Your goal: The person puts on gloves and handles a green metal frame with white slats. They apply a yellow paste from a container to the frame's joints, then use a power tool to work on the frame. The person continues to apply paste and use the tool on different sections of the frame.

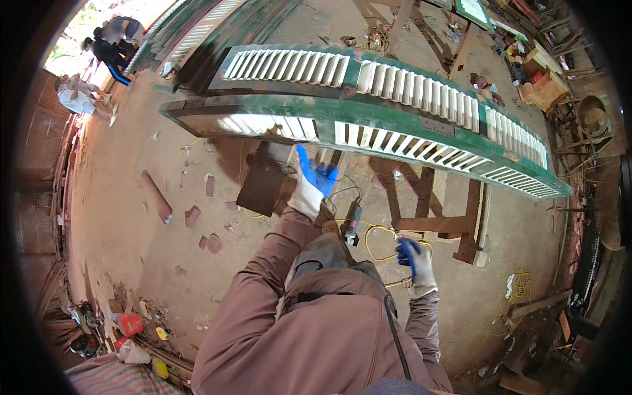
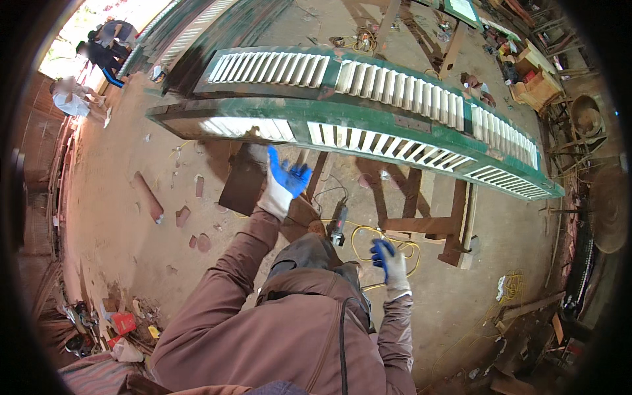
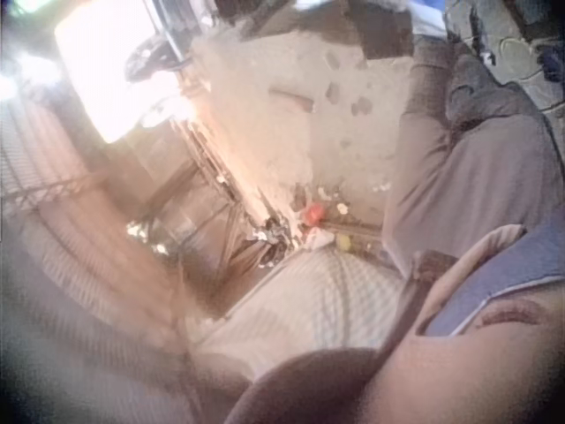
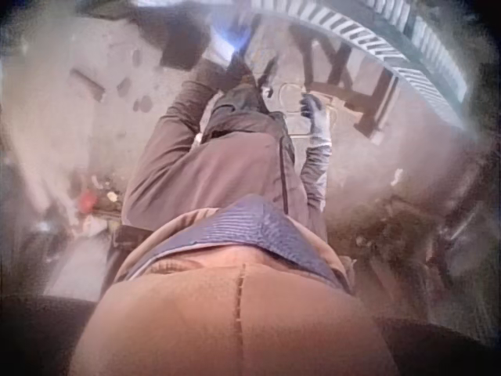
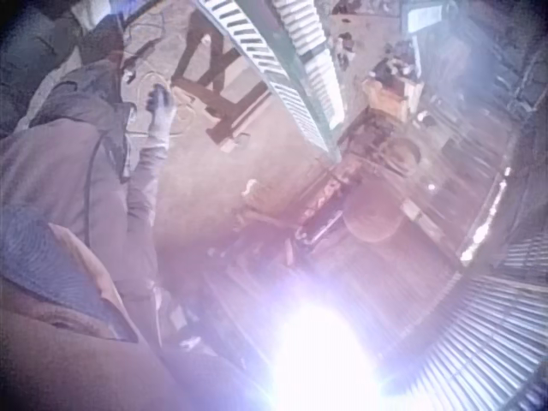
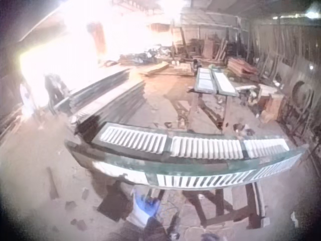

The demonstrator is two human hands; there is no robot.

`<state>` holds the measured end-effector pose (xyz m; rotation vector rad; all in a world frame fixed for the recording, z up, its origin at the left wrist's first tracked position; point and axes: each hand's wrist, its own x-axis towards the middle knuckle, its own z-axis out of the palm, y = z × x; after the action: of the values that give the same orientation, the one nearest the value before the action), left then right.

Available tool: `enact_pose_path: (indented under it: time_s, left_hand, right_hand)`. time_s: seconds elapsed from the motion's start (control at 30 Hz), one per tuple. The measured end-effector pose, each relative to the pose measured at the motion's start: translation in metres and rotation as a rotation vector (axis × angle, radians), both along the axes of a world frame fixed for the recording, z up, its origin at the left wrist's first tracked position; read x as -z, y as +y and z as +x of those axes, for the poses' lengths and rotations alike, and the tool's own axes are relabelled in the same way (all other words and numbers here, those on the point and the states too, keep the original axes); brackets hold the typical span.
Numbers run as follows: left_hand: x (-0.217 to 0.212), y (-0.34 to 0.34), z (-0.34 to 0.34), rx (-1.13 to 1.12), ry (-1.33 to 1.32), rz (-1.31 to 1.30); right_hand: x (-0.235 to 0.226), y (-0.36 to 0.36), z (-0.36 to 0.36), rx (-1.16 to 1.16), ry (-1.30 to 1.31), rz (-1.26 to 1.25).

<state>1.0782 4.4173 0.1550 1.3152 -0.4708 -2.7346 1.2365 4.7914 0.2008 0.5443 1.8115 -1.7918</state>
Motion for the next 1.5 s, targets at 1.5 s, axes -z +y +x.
enact_pose_path:
  time_s: [1.5]
  left_hand:
    - [0.098,-0.02,0.079,1.143,-0.913,-1.362]
  right_hand:
    - [0.171,0.07,-0.114,0.966,-0.237,-0.63]
